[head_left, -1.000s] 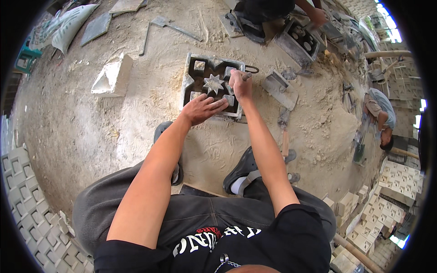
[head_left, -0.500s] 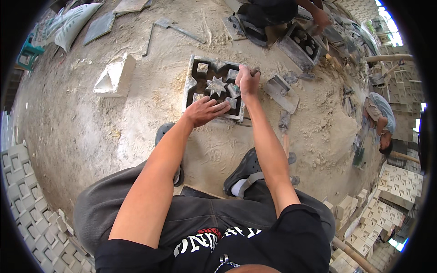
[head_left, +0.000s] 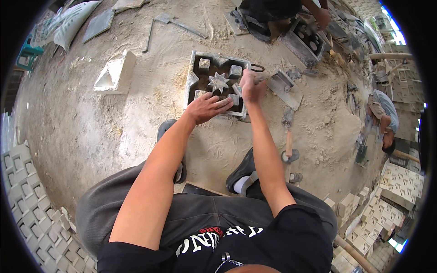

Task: The person casts a decorative concrete block by filling a star-shaped mold with a sand and cement mixture, using a trowel to scoop material from a pile and a brush to clean the edges.

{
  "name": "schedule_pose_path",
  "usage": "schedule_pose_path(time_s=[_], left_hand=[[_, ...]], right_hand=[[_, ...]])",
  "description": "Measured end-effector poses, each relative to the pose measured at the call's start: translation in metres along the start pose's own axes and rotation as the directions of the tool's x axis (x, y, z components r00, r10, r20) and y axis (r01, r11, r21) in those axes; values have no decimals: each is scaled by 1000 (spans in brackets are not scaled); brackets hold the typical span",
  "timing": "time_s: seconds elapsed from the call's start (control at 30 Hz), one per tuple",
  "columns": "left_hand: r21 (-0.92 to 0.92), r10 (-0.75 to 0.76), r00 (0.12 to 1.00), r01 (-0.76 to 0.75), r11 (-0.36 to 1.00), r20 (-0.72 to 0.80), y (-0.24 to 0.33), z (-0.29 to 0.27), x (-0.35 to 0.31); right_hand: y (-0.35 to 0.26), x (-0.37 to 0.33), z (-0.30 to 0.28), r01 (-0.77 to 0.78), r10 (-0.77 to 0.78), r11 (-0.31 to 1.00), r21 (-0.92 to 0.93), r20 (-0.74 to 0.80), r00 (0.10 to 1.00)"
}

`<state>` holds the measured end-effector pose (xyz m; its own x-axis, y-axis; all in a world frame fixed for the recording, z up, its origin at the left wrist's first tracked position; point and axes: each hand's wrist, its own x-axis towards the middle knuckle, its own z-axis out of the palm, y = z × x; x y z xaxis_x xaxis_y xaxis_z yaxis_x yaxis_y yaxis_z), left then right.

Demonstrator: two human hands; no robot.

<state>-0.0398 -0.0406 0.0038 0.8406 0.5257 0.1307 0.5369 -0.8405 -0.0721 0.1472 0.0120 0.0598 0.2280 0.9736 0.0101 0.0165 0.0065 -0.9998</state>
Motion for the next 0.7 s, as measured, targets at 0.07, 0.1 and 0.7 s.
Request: schedule_pose_path(time_s=[0.07, 0.1, 0.7], left_hand=[[-10, 13, 1000, -13, 1000, -10, 2, 0, 6], [-17, 9, 1000, -9, 1000, -7, 1, -1, 6], [-60, 7, 1000, -8, 998, -12, 4, 0, 8]], right_hand=[[37, 11, -6, 111, -117, 958, -265, -6, 993], [35, 16, -3, 127, -131, 962, -241, 3, 991], [55, 13, -8, 27, -19, 986, -167, 45, 999]])
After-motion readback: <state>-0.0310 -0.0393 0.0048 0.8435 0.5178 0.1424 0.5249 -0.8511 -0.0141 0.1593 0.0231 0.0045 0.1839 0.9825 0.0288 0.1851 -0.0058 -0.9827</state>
